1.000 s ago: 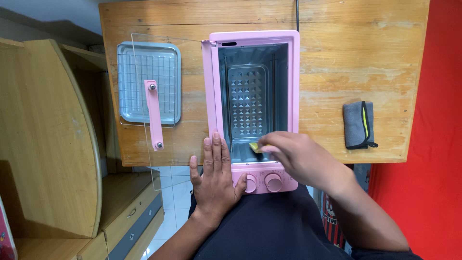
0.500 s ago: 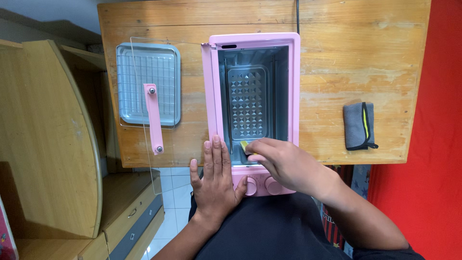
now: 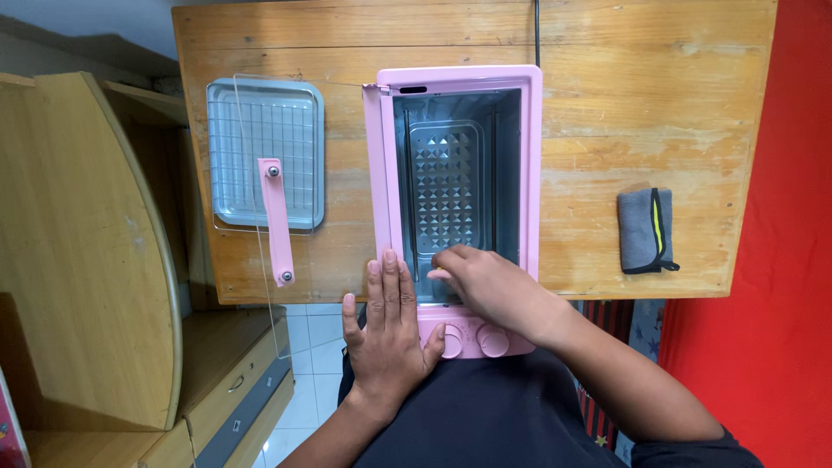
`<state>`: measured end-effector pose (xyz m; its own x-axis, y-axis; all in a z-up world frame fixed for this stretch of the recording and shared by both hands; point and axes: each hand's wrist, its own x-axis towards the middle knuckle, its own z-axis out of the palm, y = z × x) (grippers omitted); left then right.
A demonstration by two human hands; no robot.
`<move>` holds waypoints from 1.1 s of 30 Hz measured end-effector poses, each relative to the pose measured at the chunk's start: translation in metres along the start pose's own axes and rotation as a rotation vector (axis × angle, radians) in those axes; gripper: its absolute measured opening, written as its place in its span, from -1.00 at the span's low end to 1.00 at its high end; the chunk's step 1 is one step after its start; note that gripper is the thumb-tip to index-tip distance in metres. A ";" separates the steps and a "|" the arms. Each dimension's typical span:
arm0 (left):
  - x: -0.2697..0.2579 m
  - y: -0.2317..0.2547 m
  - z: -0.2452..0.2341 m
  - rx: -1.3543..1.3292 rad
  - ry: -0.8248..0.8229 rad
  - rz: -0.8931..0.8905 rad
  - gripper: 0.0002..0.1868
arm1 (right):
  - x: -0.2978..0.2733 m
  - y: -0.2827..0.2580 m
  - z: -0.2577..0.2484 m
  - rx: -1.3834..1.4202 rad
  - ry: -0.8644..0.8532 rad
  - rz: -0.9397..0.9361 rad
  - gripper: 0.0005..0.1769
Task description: The person cleans the interior and exterior of a pink toaster oven using a yellow brush. They scrub the inside walls and bottom, then flip the unit to brush the bottom surface.
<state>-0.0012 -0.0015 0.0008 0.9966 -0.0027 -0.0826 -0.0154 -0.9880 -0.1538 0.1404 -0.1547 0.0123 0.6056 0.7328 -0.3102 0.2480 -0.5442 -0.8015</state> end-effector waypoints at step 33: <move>0.001 -0.002 0.000 0.032 -0.021 0.006 -0.07 | -0.002 0.001 -0.025 -0.042 -0.093 0.099 -0.58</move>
<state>-0.0002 0.0001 0.0006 0.9945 -0.0052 -0.1042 -0.0245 -0.9825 -0.1848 0.1582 -0.1668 0.0248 0.5567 0.7080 -0.4346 0.2231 -0.6313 -0.7427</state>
